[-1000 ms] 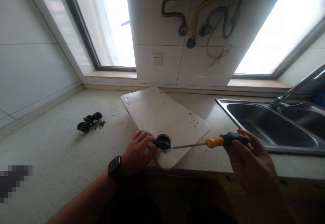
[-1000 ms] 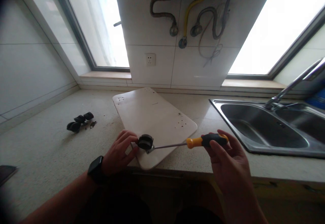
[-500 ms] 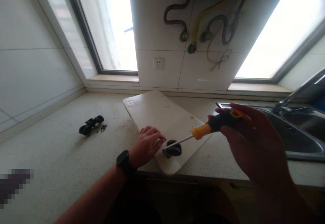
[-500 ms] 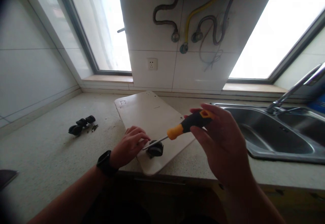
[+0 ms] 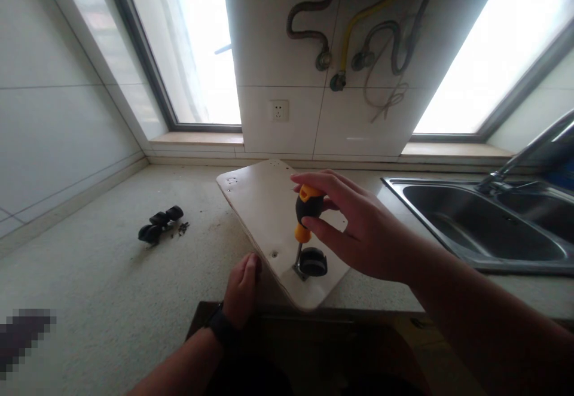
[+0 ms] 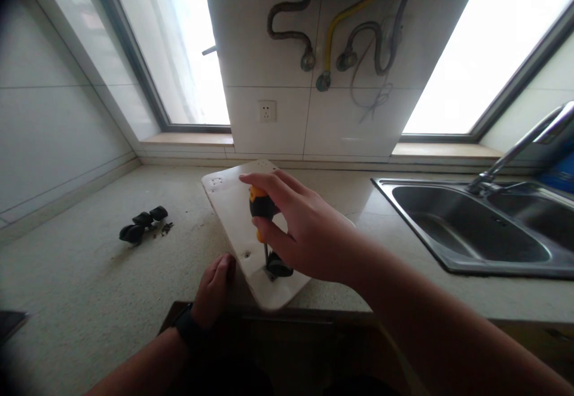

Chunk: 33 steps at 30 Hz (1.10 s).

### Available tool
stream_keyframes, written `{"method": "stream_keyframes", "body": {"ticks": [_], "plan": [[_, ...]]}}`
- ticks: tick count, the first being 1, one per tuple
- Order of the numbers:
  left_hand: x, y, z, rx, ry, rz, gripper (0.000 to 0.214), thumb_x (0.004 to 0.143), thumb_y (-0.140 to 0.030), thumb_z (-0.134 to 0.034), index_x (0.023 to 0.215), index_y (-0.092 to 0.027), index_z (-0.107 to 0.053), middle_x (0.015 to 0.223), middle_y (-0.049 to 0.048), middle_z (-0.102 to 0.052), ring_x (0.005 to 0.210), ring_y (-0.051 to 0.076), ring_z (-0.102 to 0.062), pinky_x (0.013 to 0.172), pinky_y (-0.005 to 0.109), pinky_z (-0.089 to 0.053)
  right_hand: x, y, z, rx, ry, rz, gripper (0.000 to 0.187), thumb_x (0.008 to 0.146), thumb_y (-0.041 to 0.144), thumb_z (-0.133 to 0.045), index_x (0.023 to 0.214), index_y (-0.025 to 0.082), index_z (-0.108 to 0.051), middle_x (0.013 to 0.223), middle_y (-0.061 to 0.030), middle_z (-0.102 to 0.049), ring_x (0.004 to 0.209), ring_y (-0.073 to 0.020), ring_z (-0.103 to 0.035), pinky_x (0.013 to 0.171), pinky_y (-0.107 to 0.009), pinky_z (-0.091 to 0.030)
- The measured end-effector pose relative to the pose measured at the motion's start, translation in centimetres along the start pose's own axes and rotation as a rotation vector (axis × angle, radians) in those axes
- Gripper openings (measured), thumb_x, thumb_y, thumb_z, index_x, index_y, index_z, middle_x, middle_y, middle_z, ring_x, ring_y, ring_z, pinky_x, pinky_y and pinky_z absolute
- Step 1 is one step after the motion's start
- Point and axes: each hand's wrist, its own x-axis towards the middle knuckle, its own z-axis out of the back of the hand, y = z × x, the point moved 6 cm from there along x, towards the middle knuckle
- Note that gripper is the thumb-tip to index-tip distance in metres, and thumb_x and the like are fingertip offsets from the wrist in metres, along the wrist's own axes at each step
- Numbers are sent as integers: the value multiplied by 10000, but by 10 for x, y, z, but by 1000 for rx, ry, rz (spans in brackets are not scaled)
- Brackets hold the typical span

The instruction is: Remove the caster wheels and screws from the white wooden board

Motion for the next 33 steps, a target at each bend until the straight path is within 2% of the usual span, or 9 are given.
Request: {"method": "stream_keyframes", "body": {"ticks": [3,6,8,13,20,25,31,33], "plan": [[-1,5,-8,-1,149,32,653,1003,-677,-332,592,-203,-513,552,3,-465,538,164,-428,556,296,-343,-1,-1,2,24,-4,-7,526,938,145,-612,1446,214,-494,1280,-80,-626,1117,-179,-642,941,-311,-602],[-5,6,-16,5,324,3,721,1002,-695,-314,623,-161,-618,561,20,-510,550,167,-468,580,294,-359,-4,-6,4,54,-13,-35,519,952,165,-613,1450,240,-484,1314,-74,-623,1155,-178,-640,949,-306,-605],[-7,6,-17,10,381,-15,733,1009,-693,-310,666,-146,-657,576,23,-525,556,166,-481,585,290,-363,-4,-9,5,71,-9,-60,513,959,177,-612,1448,257,-479,1313,-71,-627,1153,-179,-650,961,-325,-606],[-7,6,-17,16,408,-15,732,1022,-685,-307,720,-132,-679,616,35,-557,585,169,-501,603,289,-379,-3,-15,5,98,2,-104,498,962,184,-613,1434,279,-485,1300,-69,-631,1153,-186,-661,975,-351,-608],[-8,5,-19,-4,429,-7,756,1025,-687,-288,714,-128,-690,609,48,-589,572,169,-516,594,288,-385,-6,-21,6,146,40,-97,542,973,158,-592,1469,334,-460,1330,-75,-602,1170,-204,-663,995,-396,-600],[-8,5,-18,4,425,-21,747,1031,-679,-279,711,-133,-677,612,54,-601,583,178,-541,608,291,-397,-2,-28,2,239,105,-101,592,983,112,-526,1508,363,-414,1322,-71,-585,1139,-202,-682,1009,-438,-591],[-9,4,-19,-6,447,-5,725,1025,-693,-289,752,-136,-664,653,47,-598,608,177,-540,603,284,-397,13,-29,-7,431,165,-85,578,950,21,-459,1447,318,-457,1272,-63,-585,1150,-181,-668,989,-406,-590],[-9,4,-20,-6,458,-3,724,1026,-693,-287,748,-138,-658,654,46,-596,611,176,-539,605,283,-398,14,-30,-9,523,181,-80,513,946,13,-445,1375,289,-493,1210,-59,-601,1120,-172,-670,969,-395,-590]]}}
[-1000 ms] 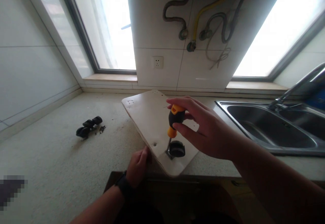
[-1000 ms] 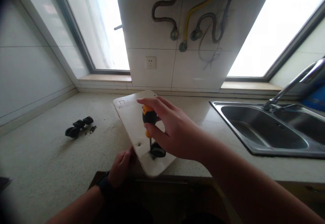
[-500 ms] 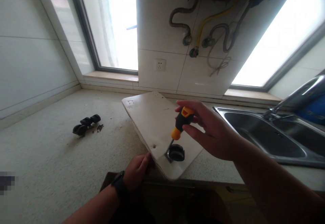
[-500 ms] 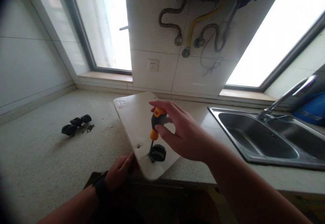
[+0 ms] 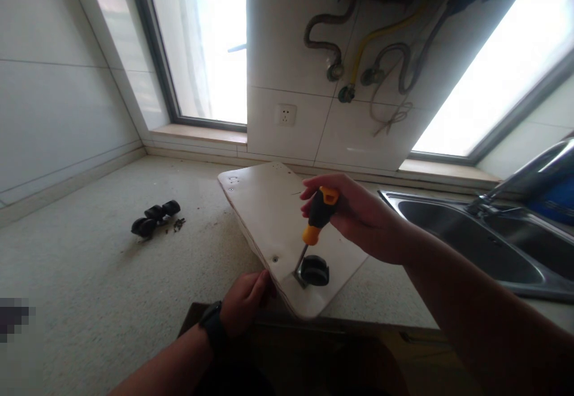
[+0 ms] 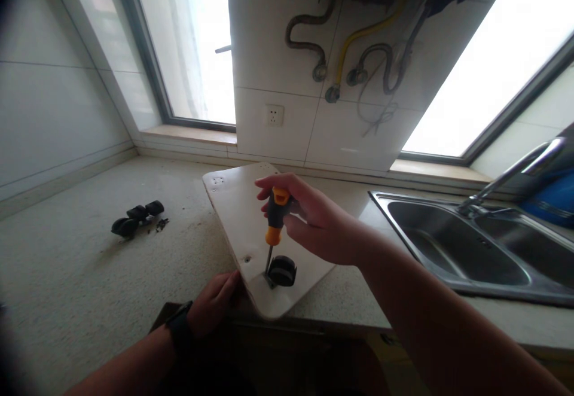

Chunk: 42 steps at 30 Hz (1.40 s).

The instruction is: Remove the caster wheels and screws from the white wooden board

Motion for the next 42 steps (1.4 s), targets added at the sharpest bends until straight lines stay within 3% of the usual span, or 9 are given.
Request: {"method": "stream_keyframes", "body": {"ticks": [4,7,10,20,31,37,42], "plan": [[0,2,0,12,-4,-2,708,1036,-673,-288,746,-142,-655,658,47,-602,611,175,-535,602,281,-399,0,-10,-2,104,27,-41,380,954,111,-559,1277,285,-460,1157,-48,-596,1051,-177,-675,903,-393,-609],[0,3,1,32,-14,-8,702,1043,-655,-287,736,-145,-658,648,45,-604,607,176,-535,603,283,-402,-1,-22,1,-47,-35,-161,520,942,242,-676,1364,310,-380,1119,-43,-595,925,-166,-685,765,-341,-627],[0,2,2,54,-19,-16,696,1053,-631,-291,738,-144,-675,650,43,-616,614,176,-551,623,282,-410,-1,-25,5,-159,-102,-189,497,960,300,-659,1377,291,-388,1033,-32,-621,811,-149,-675,699,-319,-613],[-1,0,2,59,-9,-12,681,1050,-629,-286,735,-154,-657,647,41,-610,615,182,-549,624,286,-416,-3,-13,8,-213,-152,-98,475,951,227,-647,1345,264,-385,1000,-22,-630,760,-124,-640,636,-271,-565],[-1,1,2,55,-6,-14,687,1047,-646,-285,725,-151,-635,650,42,-604,610,175,-543,614,282,-408,-14,-17,-1,-265,-79,-157,472,999,329,-617,1395,307,-361,1069,-38,-609,874,-162,-692,650,-267,-563],[-2,-1,2,47,-6,-15,698,1044,-653,-287,725,-151,-653,653,52,-624,614,181,-560,616,286,-424,-3,13,2,-443,-119,-4,250,977,368,-665,1204,270,-632,1073,-48,-630,925,-163,-648,768,-308,-562],[-1,-1,2,64,-10,-15,699,1042,-655,-287,731,-152,-660,651,49,-617,613,184,-557,625,291,-429,7,13,7,-276,-233,-170,525,781,401,-873,1233,230,-668,904,-5,-679,768,-158,-690,713,-316,-603]]}}
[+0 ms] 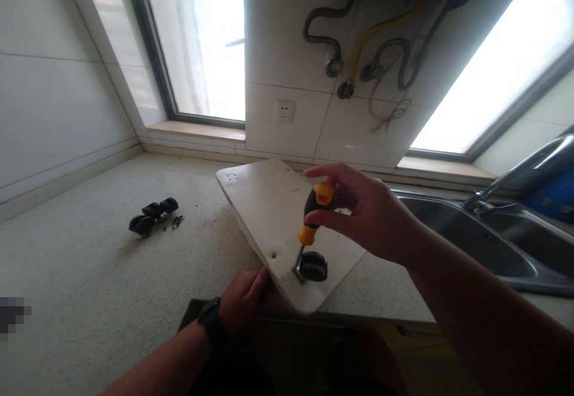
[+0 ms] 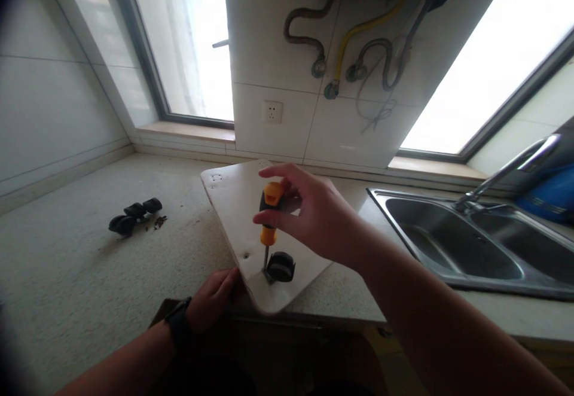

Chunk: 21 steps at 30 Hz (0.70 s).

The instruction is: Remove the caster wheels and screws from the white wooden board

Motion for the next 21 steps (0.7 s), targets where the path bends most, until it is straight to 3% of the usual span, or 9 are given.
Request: {"method": "stream_keyframes", "body": {"ticks": [4,11,13,17,21], "plan": [[0,-1,1,7,-5,-1,684,1044,-643,-301,741,-154,-671,655,48,-622,624,188,-564,637,291,-430,1,-3,0,68,9,-33,432,782,349,-863,1161,207,-711,963,-34,-717,842,-187,-721,811,-374,-635],[1,1,0,-21,19,-4,681,1048,-642,-289,750,-148,-651,665,45,-614,625,181,-554,627,285,-419,-5,-2,-8,351,273,19,393,943,183,-664,1323,231,-576,1265,-85,-702,1194,-188,-688,1049,-401,-579],[1,2,-1,-17,21,-8,678,1048,-640,-292,748,-148,-648,664,45,-610,625,180,-553,625,283,-420,-3,-5,-7,319,187,-12,330,931,241,-698,1248,227,-605,1227,-87,-712,1150,-196,-701,1002,-398,-599],[1,3,-1,3,13,-11,690,1053,-633,-280,747,-145,-661,664,47,-615,614,176,-547,617,280,-420,0,-4,0,56,-107,-37,351,757,392,-884,1016,219,-722,970,-34,-667,840,-165,-672,766,-341,-632],[1,5,-2,-4,28,-10,687,1053,-631,-282,772,-143,-676,680,54,-638,630,182,-563,621,276,-435,-3,-4,2,83,-140,-78,481,724,373,-908,1162,232,-766,931,-26,-670,764,-151,-675,740,-351,-642]]}}
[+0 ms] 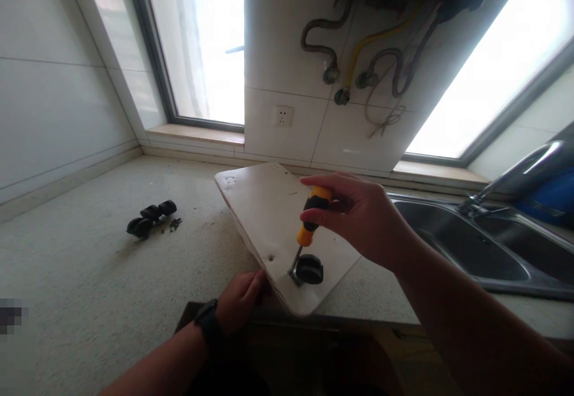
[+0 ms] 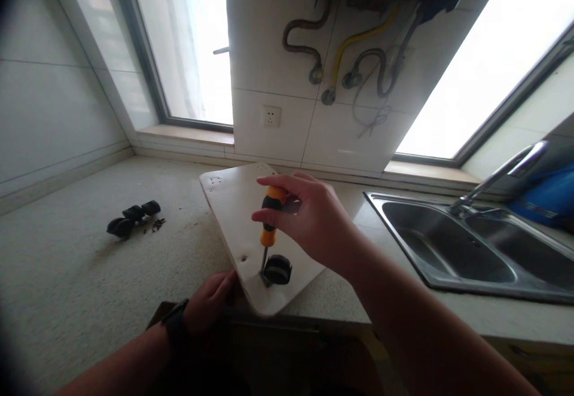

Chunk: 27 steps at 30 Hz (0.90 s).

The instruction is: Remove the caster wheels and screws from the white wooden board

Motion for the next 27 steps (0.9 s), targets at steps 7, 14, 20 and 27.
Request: {"method": "stream_keyframes", "body": {"ticks": [7,14,20,27], "plan": [[0,-3,2,5,-19,-1,677,1051,-636,-292,738,-151,-646,672,47,-619,626,177,-549,626,280,-425,-14,-3,-11,309,301,37,483,924,172,-677,1392,249,-589,1279,-85,-706,1162,-196,-696,981,-393,-611],[-1,-6,1,10,-9,-11,679,1053,-624,-290,738,-152,-661,653,41,-603,612,176,-538,625,284,-419,-9,-3,-1,-61,0,77,355,756,371,-891,1029,231,-713,976,-22,-644,870,-170,-666,756,-320,-601],[0,-6,1,9,8,-11,700,1048,-646,-270,761,-150,-673,662,44,-608,625,181,-545,626,281,-430,-11,-3,1,124,80,8,544,777,271,-874,1260,247,-623,1057,-43,-730,930,-192,-753,829,-354,-647],[0,-4,1,-45,-20,-30,697,1024,-694,-304,704,-161,-621,643,31,-582,594,163,-510,595,273,-410,-5,-3,-2,102,148,106,331,850,209,-772,1158,236,-656,1139,-59,-697,1076,-191,-706,932,-364,-617]]}}
